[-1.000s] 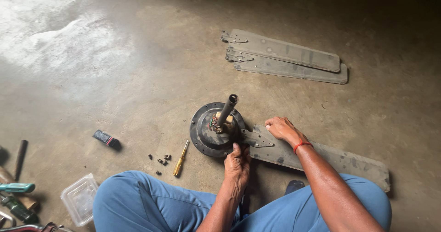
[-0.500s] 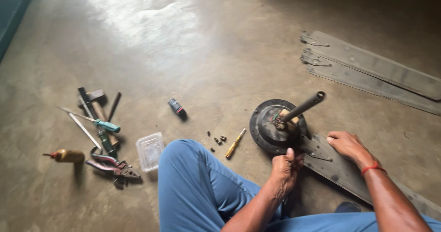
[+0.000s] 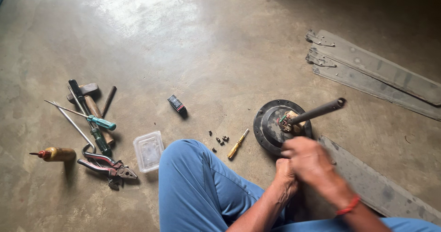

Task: The person sits on the floor and assembles an electric fan by attaching a fan blade to the motor housing using a screwdriver and screws. They align the blade, insert screws, and tighten them to secure the blade in place.

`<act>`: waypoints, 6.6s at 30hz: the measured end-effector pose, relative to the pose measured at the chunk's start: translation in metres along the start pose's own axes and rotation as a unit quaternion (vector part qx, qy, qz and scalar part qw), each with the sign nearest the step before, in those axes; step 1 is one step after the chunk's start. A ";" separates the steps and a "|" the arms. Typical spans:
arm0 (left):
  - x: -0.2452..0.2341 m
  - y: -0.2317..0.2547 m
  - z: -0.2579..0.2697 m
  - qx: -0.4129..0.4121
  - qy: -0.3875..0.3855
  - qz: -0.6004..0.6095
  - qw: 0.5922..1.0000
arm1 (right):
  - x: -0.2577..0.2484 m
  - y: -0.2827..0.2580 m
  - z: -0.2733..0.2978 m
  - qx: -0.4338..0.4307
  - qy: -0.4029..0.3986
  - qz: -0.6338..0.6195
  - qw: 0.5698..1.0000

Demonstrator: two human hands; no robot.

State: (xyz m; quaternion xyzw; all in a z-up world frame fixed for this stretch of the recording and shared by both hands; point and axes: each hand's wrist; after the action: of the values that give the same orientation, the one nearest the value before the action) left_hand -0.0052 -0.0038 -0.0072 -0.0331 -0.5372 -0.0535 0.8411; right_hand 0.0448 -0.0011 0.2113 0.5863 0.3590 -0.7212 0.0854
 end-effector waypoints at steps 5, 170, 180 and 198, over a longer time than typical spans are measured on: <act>0.011 0.004 0.020 0.008 0.055 -0.262 0.964 | 0.061 -0.062 -0.048 -0.076 -0.081 -0.026 0.993; 0.067 -0.023 -0.013 -0.023 0.161 -0.203 0.966 | 0.004 0.087 -0.013 0.150 0.102 -0.115 0.977; 0.065 -0.022 -0.011 -0.027 0.159 -0.209 0.965 | 0.006 0.084 -0.013 0.132 0.099 -0.136 0.977; 0.055 -0.026 -0.018 -0.004 0.141 -0.180 0.974 | 0.016 0.088 -0.014 0.025 0.135 0.013 0.991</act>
State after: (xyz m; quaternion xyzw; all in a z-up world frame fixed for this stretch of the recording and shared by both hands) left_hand 0.0308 -0.0349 0.0352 0.0687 -0.4100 -0.2099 0.8849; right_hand 0.0988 -0.0518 0.1597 0.6844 0.3418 -0.6433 0.0308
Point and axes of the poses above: each hand's wrist, its own z-axis away from the middle knuckle, its own x-axis out of the palm, y = z × x, and after that the axes turned 3 degrees about -y, right-handed
